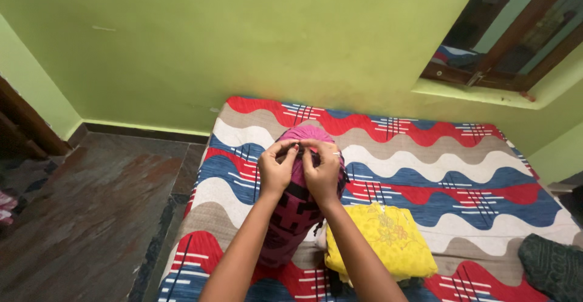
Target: The person places a patterned bolster pillow cover onto a pillow, moves packaged linens from a sofa to a bed, and سپس puts several patterned pillowcases onto pillows on the bed.
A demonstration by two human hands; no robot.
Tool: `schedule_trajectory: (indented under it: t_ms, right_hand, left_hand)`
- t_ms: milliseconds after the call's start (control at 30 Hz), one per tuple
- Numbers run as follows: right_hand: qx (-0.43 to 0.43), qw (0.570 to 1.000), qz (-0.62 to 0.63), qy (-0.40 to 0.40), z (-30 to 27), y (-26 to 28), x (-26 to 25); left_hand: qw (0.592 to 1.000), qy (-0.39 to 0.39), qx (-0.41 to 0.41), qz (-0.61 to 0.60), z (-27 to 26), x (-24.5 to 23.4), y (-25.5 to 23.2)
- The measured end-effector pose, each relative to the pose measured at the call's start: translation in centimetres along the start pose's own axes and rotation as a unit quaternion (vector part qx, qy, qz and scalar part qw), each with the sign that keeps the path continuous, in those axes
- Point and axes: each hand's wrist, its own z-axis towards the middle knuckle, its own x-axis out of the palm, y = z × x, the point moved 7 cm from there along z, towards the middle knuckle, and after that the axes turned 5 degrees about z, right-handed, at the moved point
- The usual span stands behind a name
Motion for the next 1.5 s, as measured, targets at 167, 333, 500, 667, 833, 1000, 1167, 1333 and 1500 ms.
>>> schedule_trajectory:
  t_ms: [167, 333, 500, 667, 833, 1000, 1167, 1333, 1500]
  right_hand:
    - [-0.02, 0.997, -0.061, 0.036, -0.8, 0.9, -2.3]
    - [-0.037, 0.991, -0.119, 0.043, -1.2, -0.4, -4.4]
    - [0.018, 0.983, -0.142, 0.116, -1.9, -3.2, -3.5]
    - [0.043, 0.988, -0.103, 0.11, -1.2, -5.5, -3.4]
    - [0.286, 0.852, 0.414, 0.144, -2.4, -6.3, -1.4]
    - [0.381, 0.791, 0.437, 0.193, -7.6, -3.9, 4.6]
    - [0.395, 0.817, 0.37, 0.198, -7.3, -3.8, 8.8]
    - [0.447, 0.726, 0.503, 0.144, -7.5, -1.6, 13.7]
    - [0.35, 0.778, 0.458, 0.25, -7.8, -1.2, 13.5]
  left_hand:
    - [0.999, -0.024, 0.007, 0.034, -0.1, -1.0, -1.0]
    - [0.999, -0.038, 0.019, 0.03, 0.4, -2.0, -1.1]
    - [0.996, -0.051, 0.025, 0.067, 0.7, -2.5, -1.7]
    - [0.974, 0.024, 0.107, 0.197, 2.2, -2.6, -5.7]
    - [0.949, 0.066, 0.103, 0.29, 4.2, -1.0, -8.6]
    - [0.978, 0.054, 0.03, 0.201, 5.7, -0.9, -8.1]
    - [0.952, 0.066, 0.061, 0.292, 4.7, -0.2, -9.8]
    - [0.929, 0.052, 0.059, 0.363, 2.8, 0.6, -10.6]
    - [0.933, 0.046, 0.088, 0.347, 3.6, 0.1, -10.3]
